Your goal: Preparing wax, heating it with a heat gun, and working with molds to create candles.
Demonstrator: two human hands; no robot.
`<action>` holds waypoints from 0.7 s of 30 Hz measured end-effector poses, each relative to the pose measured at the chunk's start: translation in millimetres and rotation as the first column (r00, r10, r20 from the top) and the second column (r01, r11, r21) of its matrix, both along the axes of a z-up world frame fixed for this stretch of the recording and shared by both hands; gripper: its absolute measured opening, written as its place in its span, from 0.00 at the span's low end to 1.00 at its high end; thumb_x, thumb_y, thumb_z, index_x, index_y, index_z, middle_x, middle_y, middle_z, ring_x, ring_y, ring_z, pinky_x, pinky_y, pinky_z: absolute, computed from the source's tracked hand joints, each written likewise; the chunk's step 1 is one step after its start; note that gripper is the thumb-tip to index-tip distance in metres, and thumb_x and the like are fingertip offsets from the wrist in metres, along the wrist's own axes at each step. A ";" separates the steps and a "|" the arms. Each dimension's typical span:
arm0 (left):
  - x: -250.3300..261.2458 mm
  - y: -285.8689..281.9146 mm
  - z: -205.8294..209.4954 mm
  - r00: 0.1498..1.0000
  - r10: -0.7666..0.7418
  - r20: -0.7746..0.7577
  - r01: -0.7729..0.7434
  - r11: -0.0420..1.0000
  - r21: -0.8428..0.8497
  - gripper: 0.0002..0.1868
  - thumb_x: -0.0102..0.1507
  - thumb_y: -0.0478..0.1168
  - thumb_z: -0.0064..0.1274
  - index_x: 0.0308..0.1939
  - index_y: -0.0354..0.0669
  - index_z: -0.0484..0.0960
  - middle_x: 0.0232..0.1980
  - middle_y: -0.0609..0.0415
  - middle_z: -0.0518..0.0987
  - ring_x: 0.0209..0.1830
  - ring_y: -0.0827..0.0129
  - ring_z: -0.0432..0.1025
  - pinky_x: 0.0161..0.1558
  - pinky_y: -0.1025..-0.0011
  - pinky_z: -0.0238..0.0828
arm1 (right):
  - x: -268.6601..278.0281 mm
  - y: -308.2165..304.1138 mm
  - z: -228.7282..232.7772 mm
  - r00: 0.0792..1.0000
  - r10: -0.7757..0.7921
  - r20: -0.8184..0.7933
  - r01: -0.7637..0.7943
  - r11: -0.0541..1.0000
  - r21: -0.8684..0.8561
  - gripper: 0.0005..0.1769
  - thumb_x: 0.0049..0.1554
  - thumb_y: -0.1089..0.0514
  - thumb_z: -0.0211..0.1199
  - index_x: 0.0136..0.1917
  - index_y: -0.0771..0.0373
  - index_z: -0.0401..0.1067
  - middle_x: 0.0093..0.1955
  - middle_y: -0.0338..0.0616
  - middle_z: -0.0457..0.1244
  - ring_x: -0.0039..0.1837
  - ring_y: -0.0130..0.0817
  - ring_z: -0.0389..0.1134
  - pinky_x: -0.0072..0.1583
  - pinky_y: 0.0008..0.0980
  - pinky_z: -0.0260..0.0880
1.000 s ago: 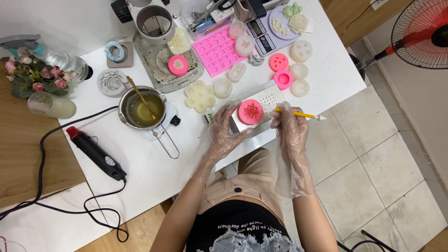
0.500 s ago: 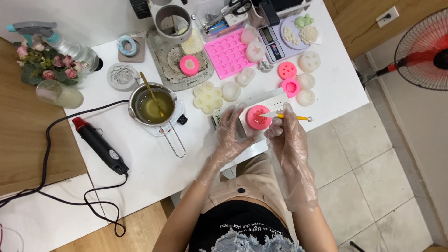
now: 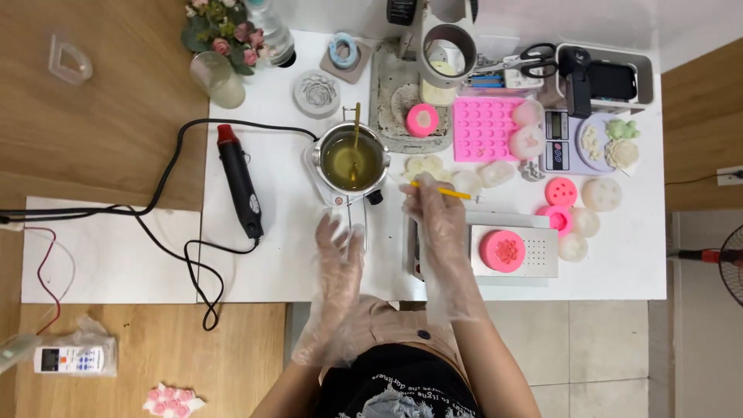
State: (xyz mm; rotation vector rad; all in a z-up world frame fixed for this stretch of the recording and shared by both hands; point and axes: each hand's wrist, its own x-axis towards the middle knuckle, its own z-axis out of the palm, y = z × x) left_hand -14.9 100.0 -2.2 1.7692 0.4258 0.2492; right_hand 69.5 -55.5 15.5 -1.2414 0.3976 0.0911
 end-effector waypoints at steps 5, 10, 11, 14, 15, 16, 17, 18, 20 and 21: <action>22.4 -8.4 -65.3 0.962 -0.141 -0.235 -0.025 0.807 -0.590 0.35 0.67 0.59 0.48 0.70 0.42 0.60 0.58 0.48 0.76 0.47 0.67 0.76 0.46 0.67 0.73 | 26.1 19.6 -33.9 0.997 0.060 0.048 -0.047 0.971 -0.232 0.16 0.65 0.48 0.60 0.53 0.65 0.69 0.44 0.44 0.71 0.41 0.23 0.67 0.48 0.26 0.72; 28.9 -18.0 -62.8 0.921 -0.287 -0.263 0.024 0.716 -0.698 0.33 0.68 0.64 0.38 0.59 0.40 0.78 0.34 0.56 0.83 0.22 0.78 0.68 0.25 0.77 0.61 | 23.7 26.8 -25.0 0.991 0.115 0.063 -0.091 0.951 -0.296 0.17 0.65 0.47 0.60 0.52 0.65 0.70 0.44 0.43 0.71 0.40 0.23 0.65 0.46 0.25 0.68; 28.1 -20.7 -63.8 0.936 -0.273 -0.222 0.032 0.695 -0.719 0.33 0.69 0.65 0.37 0.54 0.39 0.80 0.27 0.60 0.74 0.19 0.79 0.61 0.21 0.76 0.55 | 22.6 27.3 -25.9 0.991 0.122 0.059 -0.098 0.948 -0.304 0.17 0.65 0.47 0.61 0.51 0.64 0.68 0.44 0.43 0.71 0.41 0.23 0.65 0.47 0.25 0.68; 27.8 -26.4 -78.8 0.939 -0.247 -0.237 -0.015 0.661 -0.751 0.35 0.70 0.67 0.35 0.47 0.39 0.82 0.21 0.66 0.63 0.15 0.80 0.53 0.17 0.76 0.47 | 20.4 29.3 -27.7 0.990 0.138 0.039 -0.117 0.937 -0.329 0.17 0.65 0.47 0.60 0.51 0.64 0.67 0.44 0.43 0.71 0.41 0.23 0.65 0.48 0.25 0.69; 28.0 -28.3 -85.7 0.926 -0.246 -0.287 -0.064 0.645 -0.761 0.36 0.70 0.68 0.34 0.45 0.39 0.83 0.20 0.67 0.62 0.15 0.81 0.52 0.17 0.76 0.45 | 19.5 29.4 -28.0 0.990 0.139 0.026 -0.121 0.930 -0.348 0.17 0.66 0.47 0.60 0.51 0.64 0.67 0.44 0.43 0.71 0.41 0.23 0.65 0.48 0.25 0.70; 26.7 -31.1 -91.1 0.925 -0.246 -0.291 -0.068 0.646 -0.761 0.36 0.70 0.68 0.34 0.45 0.39 0.83 0.20 0.67 0.62 0.15 0.81 0.52 0.17 0.76 0.45 | 18.6 29.1 -32.8 0.990 0.139 0.021 -0.123 0.930 -0.347 0.17 0.66 0.47 0.60 0.51 0.64 0.67 0.44 0.43 0.71 0.41 0.23 0.65 0.48 0.25 0.70; 25.3 -34.1 -96.3 0.946 -0.188 -0.264 -0.081 0.651 -0.755 0.36 0.70 0.67 0.36 0.42 0.37 0.83 0.20 0.66 0.62 0.15 0.81 0.53 0.18 0.76 0.45 | 17.5 28.6 -37.6 0.993 0.115 0.029 -0.098 0.936 -0.338 0.17 0.65 0.47 0.60 0.51 0.64 0.67 0.44 0.43 0.70 0.40 0.23 0.65 0.47 0.25 0.70; 23.9 -37.1 -101.5 0.963 -0.131 -0.235 -0.094 0.656 -0.749 0.36 0.71 0.67 0.37 0.39 0.36 0.82 0.20 0.66 0.62 0.15 0.80 0.53 0.18 0.75 0.45 | 16.4 27.9 -42.3 0.995 0.089 0.037 -0.072 0.941 -0.330 0.17 0.65 0.47 0.59 0.52 0.64 0.67 0.44 0.43 0.70 0.40 0.24 0.65 0.47 0.26 0.69; 23.5 -39.4 -107.1 0.963 -0.122 -0.240 -0.108 0.642 -0.759 0.35 0.71 0.67 0.37 0.37 0.37 0.81 0.19 0.66 0.61 0.15 0.80 0.52 0.18 0.75 0.44 | 12.9 26.3 -47.6 0.994 0.085 0.064 -0.059 0.940 -0.335 0.17 0.65 0.47 0.59 0.52 0.64 0.67 0.44 0.43 0.70 0.41 0.23 0.65 0.46 0.26 0.69; 23.8 -40.5 -109.7 0.964 -0.111 -0.240 -0.119 0.627 -0.770 0.34 0.71 0.66 0.37 0.35 0.38 0.80 0.19 0.65 0.61 0.14 0.80 0.51 0.17 0.75 0.44 | 11.4 25.5 -50.1 0.992 0.082 0.095 -0.045 0.939 -0.340 0.17 0.65 0.47 0.59 0.53 0.64 0.67 0.44 0.43 0.70 0.41 0.23 0.66 0.46 0.25 0.69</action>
